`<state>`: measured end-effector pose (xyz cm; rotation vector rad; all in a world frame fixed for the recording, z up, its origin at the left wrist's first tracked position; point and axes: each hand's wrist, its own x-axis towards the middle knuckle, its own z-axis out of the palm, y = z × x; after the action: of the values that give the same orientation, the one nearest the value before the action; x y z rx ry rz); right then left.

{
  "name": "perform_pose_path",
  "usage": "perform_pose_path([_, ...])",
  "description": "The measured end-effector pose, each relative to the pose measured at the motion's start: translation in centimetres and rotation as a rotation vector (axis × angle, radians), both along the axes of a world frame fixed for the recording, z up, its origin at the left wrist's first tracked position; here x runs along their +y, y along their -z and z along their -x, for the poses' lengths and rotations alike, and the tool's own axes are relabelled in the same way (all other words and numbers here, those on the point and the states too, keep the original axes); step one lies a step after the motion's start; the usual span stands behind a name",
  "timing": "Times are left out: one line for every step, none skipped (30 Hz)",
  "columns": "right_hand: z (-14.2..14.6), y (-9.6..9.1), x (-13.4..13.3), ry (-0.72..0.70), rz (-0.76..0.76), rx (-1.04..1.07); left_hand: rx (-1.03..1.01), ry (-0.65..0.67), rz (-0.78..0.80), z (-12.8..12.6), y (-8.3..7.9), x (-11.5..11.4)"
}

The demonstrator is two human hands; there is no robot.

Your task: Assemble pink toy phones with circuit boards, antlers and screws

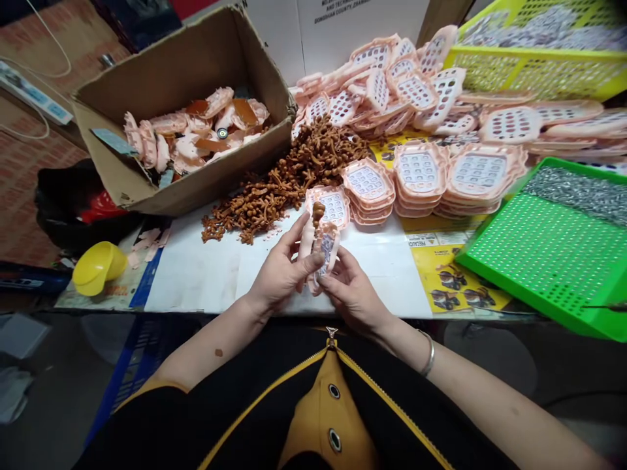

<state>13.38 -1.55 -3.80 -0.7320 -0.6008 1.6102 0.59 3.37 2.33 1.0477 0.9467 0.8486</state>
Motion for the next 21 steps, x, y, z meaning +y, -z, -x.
perform_pose_path([0.1, 0.1, 0.0, 0.0, -0.004, 0.003, 0.012, 0.022, 0.004, -0.1, 0.0, -0.1])
perform_pose_path([0.1, 0.2, 0.0, 0.0, -0.005, 0.006, 0.022, 0.038, 0.009, -0.3, 0.0, -0.2])
perform_pose_path([0.1, 0.4, 0.0, -0.001, -0.005, 0.011, 0.031, 0.051, 0.018, -0.4, 0.0, -0.2])
perform_pose_path([0.1, 0.5, 0.0, -0.003, -0.006, 0.016, 0.042, 0.058, 0.026, -0.6, -0.1, -0.3])
perform_pose_path([0.0, 0.6, 0.0, -0.003, -0.008, 0.021, 0.055, 0.058, 0.032, -0.8, -0.3, -0.4])
perform_pose_path([0.0, 0.7, 0.0, -0.001, -0.011, 0.022, 0.068, 0.051, 0.036, -1.0, -0.5, -0.4])
perform_pose_path([0.0, 0.8, 0.0, 0.004, -0.013, 0.02, 0.079, 0.039, 0.038, -1.2, -0.6, -0.4])
perform_pose_path([0.0, 1.0, 0.0, 0.01, -0.015, 0.013, 0.086, 0.024, 0.038, -1.3, -0.8, -0.4])
perform_pose_path([-0.1, 1.0, 0.0, 0.015, -0.017, 0.003, 0.089, 0.006, 0.035, -1.5, -0.9, -0.5])
perform_pose_path([-0.1, 1.1, 0.0, 0.017, -0.019, -0.007, 0.088, -0.009, 0.03, -1.6, -0.9, -0.5])
perform_pose_path([-0.1, 1.2, 0.0, 0.018, -0.023, -0.016, 0.083, -0.02, 0.023, -1.6, -0.8, -0.5])
perform_pose_path([-0.2, 1.2, 0.0, 0.014, -0.027, -0.024, 0.075, -0.023, 0.018, -1.6, -0.8, -0.6])
perform_pose_path([-0.2, 1.2, 0.0, 0.01, -0.034, -0.03, 0.065, -0.018, 0.018, -1.6, -0.7, -0.6])
perform_pose_path([-0.2, 1.2, 0.0, 0.006, -0.04, -0.035, 0.052, -0.008, 0.027, -1.6, -0.6, -0.7])
perform_pose_path([-0.2, 1.2, 0.0, 0.005, -0.047, -0.038, 0.04, 0.006, 0.044, -1.6, -0.5, -0.7])
perform_pose_path([-0.2, 1.2, 0.0, 0.008, -0.053, -0.04, 0.029, 0.024, 0.066, -1.6, -0.4, -0.7])
perform_pose_path([-0.3, 1.1, 0.0, 0.01, -0.059, -0.043, 0.018, 0.036, 0.083, -1.5, -0.4, -0.6])
perform_pose_path([-0.3, 1.1, -0.1, 0.008, -0.066, -0.046, 0.008, 0.04, 0.088, -1.4, -0.4, -0.5])
perform_pose_path([-0.4, 1.1, -0.2, 0.002, -0.076, -0.05, -0.004, 0.037, 0.084, -1.3, -0.4, -0.3])
perform_pose_path([-0.5, 1.1, -0.3, -0.019, -0.089, -0.056, -0.017, 0.035, 0.078, -1.1, -0.5, -0.1])
perform_pose_path([-0.7, 1.0, -0.4, -0.056, -0.103, -0.062, -0.031, 0.039, 0.084, -0.8, -0.6, 0.2])
